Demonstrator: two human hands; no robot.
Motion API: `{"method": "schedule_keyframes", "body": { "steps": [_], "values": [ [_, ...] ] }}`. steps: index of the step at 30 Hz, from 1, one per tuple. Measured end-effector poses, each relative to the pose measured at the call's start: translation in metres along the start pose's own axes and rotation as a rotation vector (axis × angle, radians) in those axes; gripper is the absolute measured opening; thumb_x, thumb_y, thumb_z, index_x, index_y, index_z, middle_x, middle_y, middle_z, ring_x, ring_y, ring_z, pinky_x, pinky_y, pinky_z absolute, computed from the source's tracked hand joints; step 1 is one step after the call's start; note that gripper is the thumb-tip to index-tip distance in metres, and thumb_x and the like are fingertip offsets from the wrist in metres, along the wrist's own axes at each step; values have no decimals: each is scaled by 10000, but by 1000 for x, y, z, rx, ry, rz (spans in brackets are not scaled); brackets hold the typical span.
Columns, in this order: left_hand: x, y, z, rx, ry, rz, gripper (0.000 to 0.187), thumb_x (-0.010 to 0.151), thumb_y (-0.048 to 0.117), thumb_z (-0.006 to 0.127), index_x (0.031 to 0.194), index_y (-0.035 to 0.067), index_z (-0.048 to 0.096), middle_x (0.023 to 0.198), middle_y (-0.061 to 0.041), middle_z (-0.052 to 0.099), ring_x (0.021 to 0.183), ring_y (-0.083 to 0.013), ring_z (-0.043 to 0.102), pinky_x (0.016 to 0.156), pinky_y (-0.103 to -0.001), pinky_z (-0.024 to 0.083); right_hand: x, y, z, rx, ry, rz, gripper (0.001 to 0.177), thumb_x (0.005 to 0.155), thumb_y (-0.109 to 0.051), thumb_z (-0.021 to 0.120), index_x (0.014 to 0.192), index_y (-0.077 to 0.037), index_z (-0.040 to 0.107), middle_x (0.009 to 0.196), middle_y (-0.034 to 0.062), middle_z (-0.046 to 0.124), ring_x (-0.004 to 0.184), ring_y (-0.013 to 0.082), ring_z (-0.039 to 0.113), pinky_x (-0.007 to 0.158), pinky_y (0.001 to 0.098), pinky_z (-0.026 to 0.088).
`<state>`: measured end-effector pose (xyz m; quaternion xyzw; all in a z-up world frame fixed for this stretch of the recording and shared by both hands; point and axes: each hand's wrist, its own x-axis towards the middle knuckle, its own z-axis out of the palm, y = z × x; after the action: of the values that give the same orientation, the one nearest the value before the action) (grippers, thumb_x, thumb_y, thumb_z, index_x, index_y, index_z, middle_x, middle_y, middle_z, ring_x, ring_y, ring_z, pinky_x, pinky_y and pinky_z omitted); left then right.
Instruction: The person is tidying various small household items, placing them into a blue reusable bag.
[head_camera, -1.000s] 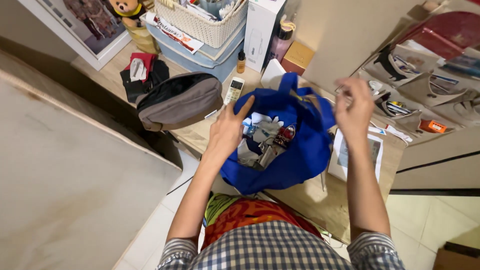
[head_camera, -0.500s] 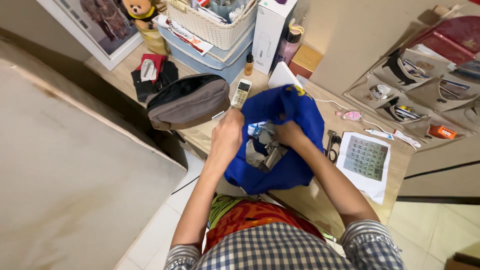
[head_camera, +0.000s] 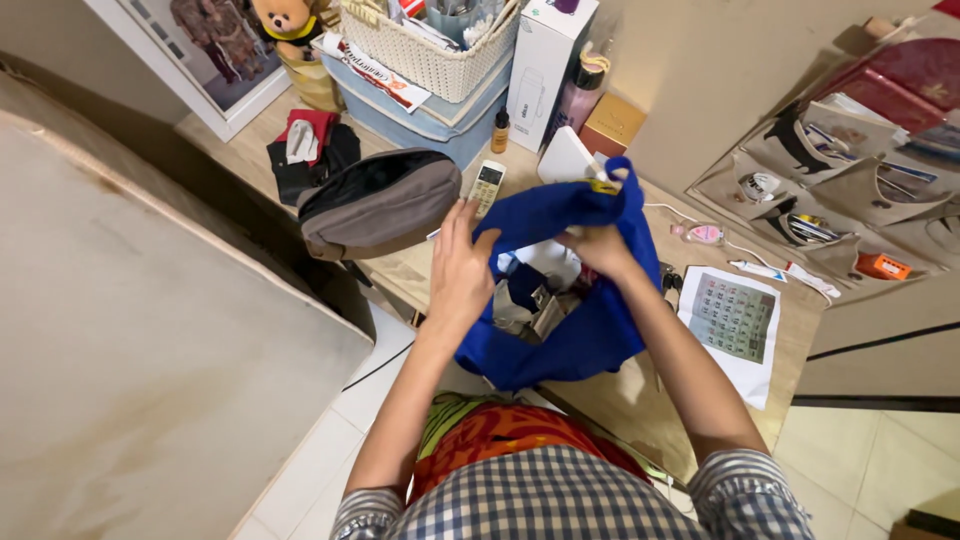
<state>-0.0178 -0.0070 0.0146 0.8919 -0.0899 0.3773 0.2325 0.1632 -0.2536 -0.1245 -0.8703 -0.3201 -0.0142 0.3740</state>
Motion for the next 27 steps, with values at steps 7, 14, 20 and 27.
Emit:
{"method": "schedule_keyframes", "body": {
  "steps": [7, 14, 20, 27],
  "values": [
    [-33, 2, 43, -214, 20, -3, 230, 669, -33, 637, 893, 12, 667, 1074, -155, 628, 1019, -361, 610, 859, -478, 527, -10, -34, -26, 462, -82, 330, 363, 862, -182, 734, 1186, -20, 705, 1110, 63, 740, 973, 147, 654, 843, 307, 519],
    [-32, 16, 58, -192, -303, -101, 204, 826, 62, 698, 1026, 48, 659, 1032, -136, 644, 1011, -347, 639, 807, -462, 549, -24, -26, -16, 670, -149, 644, 280, 924, -183, 731, 1014, 83, 736, 882, 109, 738, 725, 153, 650, 604, 314, 502],
    [-33, 16, 69, -290, -375, -175, 478, 763, 190, 835, 1184, 66, 645, 1120, -162, 608, 1049, -395, 626, 845, -472, 531, -30, -29, 0, 868, -158, 710, 282, 918, -182, 715, 1087, 43, 705, 946, 91, 741, 793, 173, 701, 671, 325, 555],
    [-33, 21, 68, -350, -417, -245, 562, 692, 173, 874, 1193, 58, 647, 1157, -171, 597, 1087, -401, 610, 893, -469, 517, -36, -33, 4, 1041, -179, 769, 272, 984, -191, 671, 1105, 52, 653, 965, 106, 709, 814, 206, 701, 694, 376, 586]
  ]
}}
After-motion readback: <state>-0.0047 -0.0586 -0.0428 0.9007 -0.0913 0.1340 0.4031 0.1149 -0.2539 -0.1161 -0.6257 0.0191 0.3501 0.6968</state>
